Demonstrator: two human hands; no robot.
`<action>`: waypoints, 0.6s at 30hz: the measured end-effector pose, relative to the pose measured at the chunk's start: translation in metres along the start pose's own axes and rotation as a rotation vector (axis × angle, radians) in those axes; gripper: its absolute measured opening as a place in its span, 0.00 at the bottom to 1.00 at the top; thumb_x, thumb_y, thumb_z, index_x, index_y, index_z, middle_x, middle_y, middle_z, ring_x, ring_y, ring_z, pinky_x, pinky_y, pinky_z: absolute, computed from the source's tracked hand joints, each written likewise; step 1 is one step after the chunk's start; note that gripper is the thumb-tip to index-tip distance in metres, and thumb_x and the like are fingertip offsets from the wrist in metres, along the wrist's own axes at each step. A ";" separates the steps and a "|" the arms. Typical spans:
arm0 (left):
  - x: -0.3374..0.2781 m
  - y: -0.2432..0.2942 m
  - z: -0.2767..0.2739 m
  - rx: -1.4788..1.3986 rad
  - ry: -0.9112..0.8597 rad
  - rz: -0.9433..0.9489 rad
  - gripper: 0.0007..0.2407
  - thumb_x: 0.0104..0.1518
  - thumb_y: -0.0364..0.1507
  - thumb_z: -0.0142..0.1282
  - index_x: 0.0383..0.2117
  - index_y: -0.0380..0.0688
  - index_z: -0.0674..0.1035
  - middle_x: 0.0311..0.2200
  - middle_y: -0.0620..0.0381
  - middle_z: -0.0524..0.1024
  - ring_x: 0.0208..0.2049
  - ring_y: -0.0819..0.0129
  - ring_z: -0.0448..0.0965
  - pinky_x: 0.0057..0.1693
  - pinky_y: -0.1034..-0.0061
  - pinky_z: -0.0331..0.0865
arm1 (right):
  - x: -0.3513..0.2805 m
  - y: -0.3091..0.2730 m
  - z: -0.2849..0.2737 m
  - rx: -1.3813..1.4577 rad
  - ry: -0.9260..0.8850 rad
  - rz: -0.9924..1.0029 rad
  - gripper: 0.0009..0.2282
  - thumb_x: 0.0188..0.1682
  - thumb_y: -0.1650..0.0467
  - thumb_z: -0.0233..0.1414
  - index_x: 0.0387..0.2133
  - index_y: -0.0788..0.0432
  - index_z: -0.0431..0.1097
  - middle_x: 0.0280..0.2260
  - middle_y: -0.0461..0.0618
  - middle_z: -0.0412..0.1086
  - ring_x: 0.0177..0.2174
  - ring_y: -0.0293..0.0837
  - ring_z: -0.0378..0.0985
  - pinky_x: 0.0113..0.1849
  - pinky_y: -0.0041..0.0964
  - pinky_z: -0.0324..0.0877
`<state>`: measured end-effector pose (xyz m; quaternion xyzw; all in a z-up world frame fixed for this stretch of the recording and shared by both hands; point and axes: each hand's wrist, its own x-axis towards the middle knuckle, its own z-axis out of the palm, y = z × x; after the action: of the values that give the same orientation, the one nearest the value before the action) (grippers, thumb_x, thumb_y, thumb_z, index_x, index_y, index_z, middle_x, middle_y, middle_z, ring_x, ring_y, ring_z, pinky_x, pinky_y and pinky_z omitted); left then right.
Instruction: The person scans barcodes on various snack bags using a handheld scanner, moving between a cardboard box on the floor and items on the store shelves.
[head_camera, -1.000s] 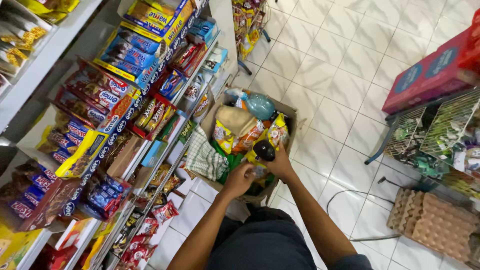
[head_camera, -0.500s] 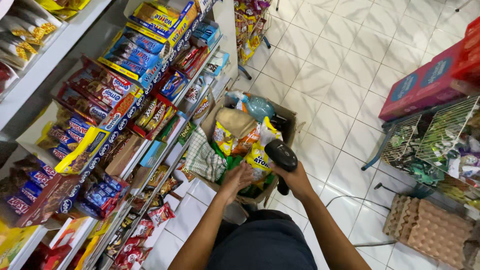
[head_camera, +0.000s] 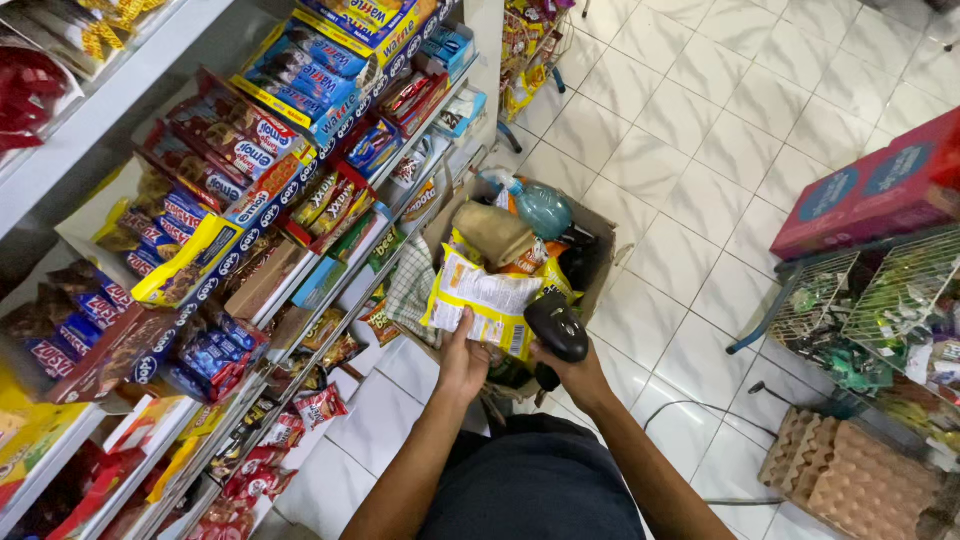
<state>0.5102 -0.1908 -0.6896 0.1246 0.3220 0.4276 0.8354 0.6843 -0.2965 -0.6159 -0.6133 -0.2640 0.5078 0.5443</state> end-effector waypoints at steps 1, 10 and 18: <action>-0.002 0.003 0.002 0.008 0.024 0.026 0.21 0.63 0.36 0.60 0.61 0.52 0.68 0.53 0.59 0.74 0.48 0.68 0.75 0.45 0.70 0.67 | 0.003 0.004 0.000 -0.004 -0.012 -0.018 0.13 0.45 0.75 0.63 0.42 0.65 0.73 0.34 0.47 0.75 0.36 0.40 0.77 0.41 0.37 0.73; -0.027 0.036 0.017 0.018 0.186 0.237 0.22 0.59 0.29 0.58 0.61 0.42 0.68 0.55 0.56 0.75 0.55 0.64 0.76 0.58 0.64 0.71 | 0.007 0.013 0.019 0.336 -0.104 0.264 0.17 0.45 0.75 0.59 0.50 0.60 0.73 0.37 0.48 0.75 0.34 0.42 0.75 0.36 0.38 0.72; -0.050 0.058 -0.042 0.086 0.415 0.420 0.18 0.58 0.26 0.60 0.54 0.36 0.73 0.50 0.52 0.78 0.49 0.63 0.80 0.55 0.65 0.75 | 0.039 0.060 0.043 0.290 -0.157 0.263 0.11 0.48 0.76 0.60 0.43 0.66 0.72 0.34 0.50 0.75 0.32 0.43 0.77 0.35 0.40 0.74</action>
<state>0.4249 -0.1985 -0.6724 0.1337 0.4710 0.5932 0.6390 0.6451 -0.2618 -0.6805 -0.5163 -0.1475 0.6534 0.5336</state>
